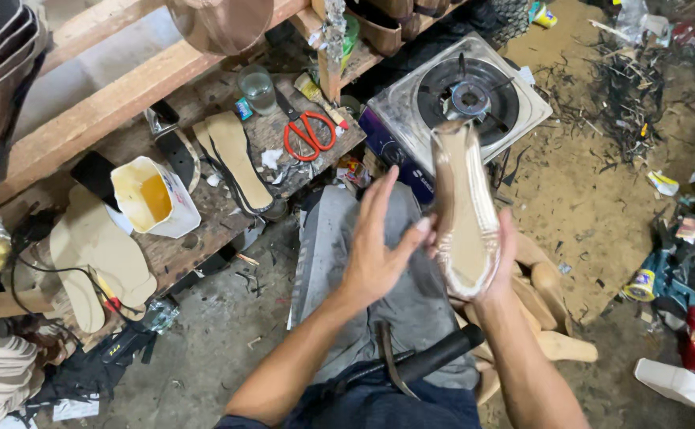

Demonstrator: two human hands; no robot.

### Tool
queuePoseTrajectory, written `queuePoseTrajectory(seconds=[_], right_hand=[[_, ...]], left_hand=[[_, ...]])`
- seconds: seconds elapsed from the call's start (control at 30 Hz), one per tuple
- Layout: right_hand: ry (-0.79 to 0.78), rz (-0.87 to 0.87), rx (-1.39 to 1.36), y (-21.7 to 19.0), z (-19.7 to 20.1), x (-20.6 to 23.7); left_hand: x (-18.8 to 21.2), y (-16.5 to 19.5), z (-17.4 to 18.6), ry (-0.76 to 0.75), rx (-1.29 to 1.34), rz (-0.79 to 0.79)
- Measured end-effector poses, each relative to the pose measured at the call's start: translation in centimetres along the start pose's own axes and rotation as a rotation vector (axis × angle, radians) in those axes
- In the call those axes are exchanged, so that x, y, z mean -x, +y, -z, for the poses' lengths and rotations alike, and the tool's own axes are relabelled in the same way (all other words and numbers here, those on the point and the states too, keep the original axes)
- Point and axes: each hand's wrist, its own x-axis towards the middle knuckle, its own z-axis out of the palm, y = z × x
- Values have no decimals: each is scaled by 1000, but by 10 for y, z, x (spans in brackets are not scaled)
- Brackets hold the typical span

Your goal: The person uses a curved metal tool to press and shape the upper of a brown shoe around its sole edge. They repeatedly reposition the shoe, apply pressure along the seam, and inspect the fit while seated in a workshop.

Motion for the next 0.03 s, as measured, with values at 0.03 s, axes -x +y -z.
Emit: queuePoseTrajectory(seconds=[0.03], right_hand=[[68,22,85,-25,-1,-13]], left_hand=[[6,-11,7,7,-103,-4]])
